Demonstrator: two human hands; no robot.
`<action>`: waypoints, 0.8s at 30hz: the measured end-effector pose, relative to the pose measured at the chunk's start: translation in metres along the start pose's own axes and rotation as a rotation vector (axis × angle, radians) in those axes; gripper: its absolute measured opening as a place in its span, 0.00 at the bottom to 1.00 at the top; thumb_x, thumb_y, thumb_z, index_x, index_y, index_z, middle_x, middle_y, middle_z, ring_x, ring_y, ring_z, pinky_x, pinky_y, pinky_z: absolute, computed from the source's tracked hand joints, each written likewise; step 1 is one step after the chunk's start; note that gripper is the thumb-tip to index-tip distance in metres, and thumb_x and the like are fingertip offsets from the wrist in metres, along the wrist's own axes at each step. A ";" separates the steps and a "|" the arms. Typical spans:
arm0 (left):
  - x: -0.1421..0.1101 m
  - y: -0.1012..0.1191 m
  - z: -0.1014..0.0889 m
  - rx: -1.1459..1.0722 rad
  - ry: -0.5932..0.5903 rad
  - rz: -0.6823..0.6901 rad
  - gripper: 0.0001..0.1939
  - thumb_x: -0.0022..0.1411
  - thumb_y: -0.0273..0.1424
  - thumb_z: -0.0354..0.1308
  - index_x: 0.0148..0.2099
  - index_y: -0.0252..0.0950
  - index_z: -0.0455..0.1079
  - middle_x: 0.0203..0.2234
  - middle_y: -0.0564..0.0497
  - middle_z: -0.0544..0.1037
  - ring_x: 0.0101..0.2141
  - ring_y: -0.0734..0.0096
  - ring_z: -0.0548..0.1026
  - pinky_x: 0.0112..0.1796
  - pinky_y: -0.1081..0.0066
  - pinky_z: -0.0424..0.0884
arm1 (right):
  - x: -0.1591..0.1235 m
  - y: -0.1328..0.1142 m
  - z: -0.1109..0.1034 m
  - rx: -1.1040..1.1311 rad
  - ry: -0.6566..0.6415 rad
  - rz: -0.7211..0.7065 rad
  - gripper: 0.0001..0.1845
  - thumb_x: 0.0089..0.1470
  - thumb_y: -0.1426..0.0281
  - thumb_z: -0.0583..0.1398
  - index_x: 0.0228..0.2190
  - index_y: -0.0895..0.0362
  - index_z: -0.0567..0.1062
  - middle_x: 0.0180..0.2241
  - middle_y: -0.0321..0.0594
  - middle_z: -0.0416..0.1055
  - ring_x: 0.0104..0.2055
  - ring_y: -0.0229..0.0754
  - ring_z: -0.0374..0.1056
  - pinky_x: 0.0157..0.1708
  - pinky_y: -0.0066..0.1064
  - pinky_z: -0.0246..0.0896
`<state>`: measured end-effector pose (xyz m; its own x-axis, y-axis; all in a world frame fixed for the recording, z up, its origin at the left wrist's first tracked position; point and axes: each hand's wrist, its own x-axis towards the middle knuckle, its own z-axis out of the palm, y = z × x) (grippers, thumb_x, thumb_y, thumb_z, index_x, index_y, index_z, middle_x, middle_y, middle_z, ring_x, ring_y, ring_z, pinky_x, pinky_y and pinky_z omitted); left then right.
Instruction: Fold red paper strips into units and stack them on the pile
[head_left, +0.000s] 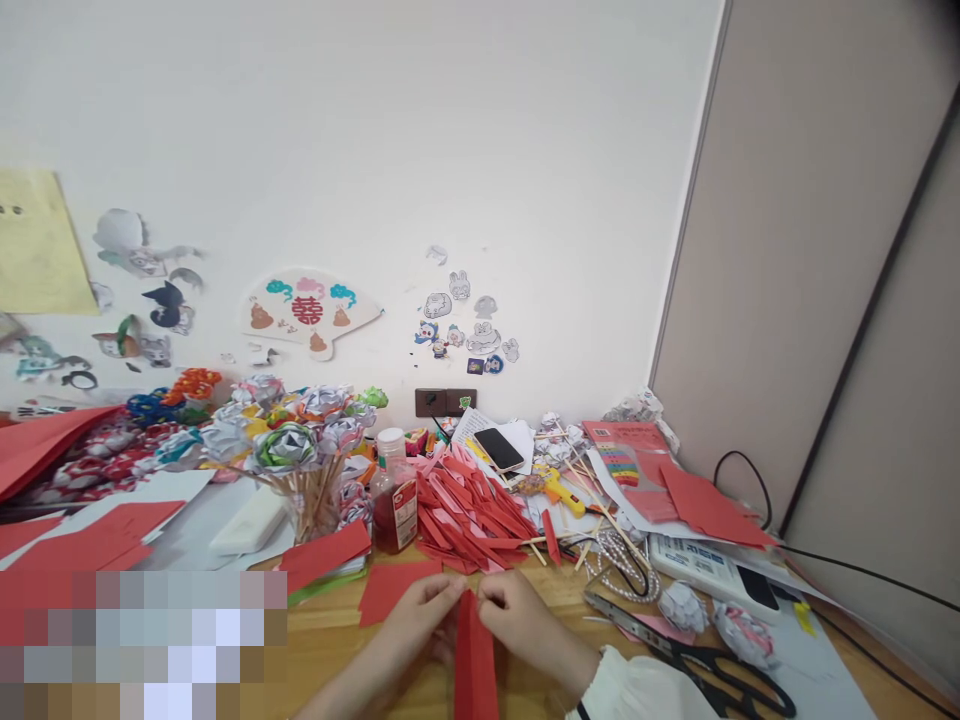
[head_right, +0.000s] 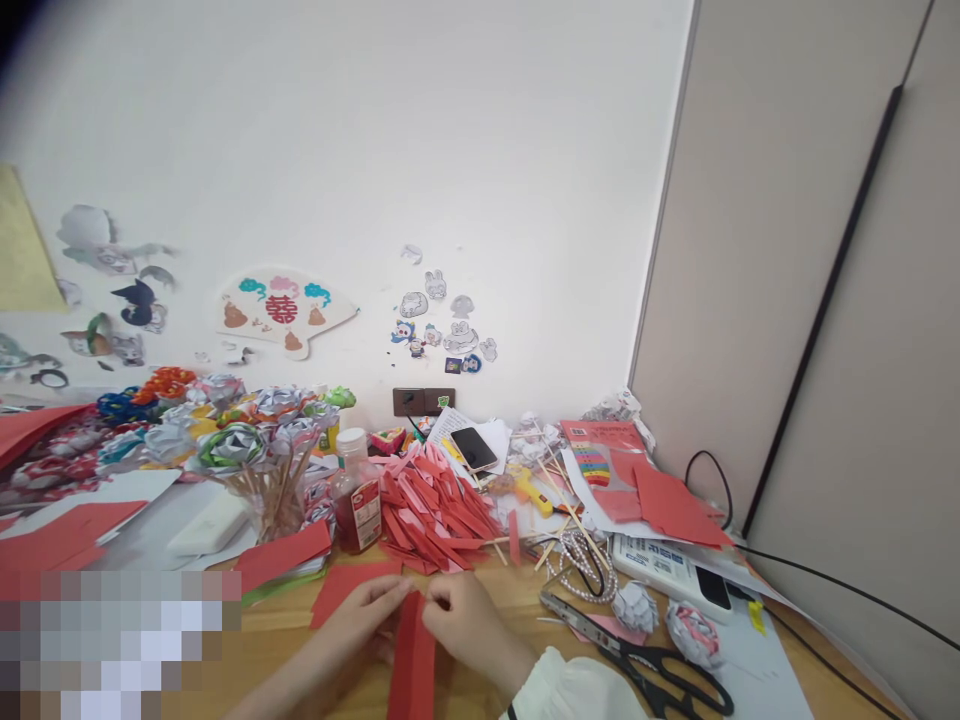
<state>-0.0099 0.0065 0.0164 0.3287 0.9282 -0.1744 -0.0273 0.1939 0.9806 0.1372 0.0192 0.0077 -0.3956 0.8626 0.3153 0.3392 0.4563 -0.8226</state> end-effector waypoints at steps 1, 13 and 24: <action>-0.001 0.001 0.000 -0.002 -0.003 -0.003 0.19 0.47 0.47 0.53 0.27 0.34 0.61 0.16 0.58 0.66 0.17 0.77 0.67 0.18 0.78 0.61 | 0.000 0.000 0.000 -0.010 0.004 -0.002 0.10 0.36 0.79 0.48 0.11 0.57 0.51 0.13 0.28 0.46 0.18 0.31 0.44 0.18 0.24 0.36; -0.004 0.007 -0.001 -0.183 -0.058 -0.062 0.15 0.45 0.40 0.58 0.26 0.33 0.63 0.17 0.57 0.68 0.19 0.78 0.68 0.21 0.79 0.61 | 0.000 -0.002 -0.001 0.067 -0.019 0.008 0.13 0.43 0.75 0.50 0.13 0.58 0.54 0.15 0.28 0.48 0.19 0.31 0.46 0.19 0.22 0.40; -0.010 0.013 0.000 -0.285 -0.142 -0.065 0.13 0.51 0.38 0.55 0.27 0.31 0.66 0.21 0.49 0.74 0.22 0.75 0.73 0.24 0.77 0.66 | 0.001 0.007 -0.001 -0.028 0.016 0.004 0.11 0.44 0.70 0.56 0.16 0.59 0.61 0.17 0.29 0.55 0.21 0.31 0.52 0.20 0.22 0.44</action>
<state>-0.0141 -0.0004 0.0310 0.4667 0.8610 -0.2021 -0.2587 0.3514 0.8998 0.1397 0.0232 0.0026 -0.3802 0.8678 0.3198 0.3650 0.4585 -0.8103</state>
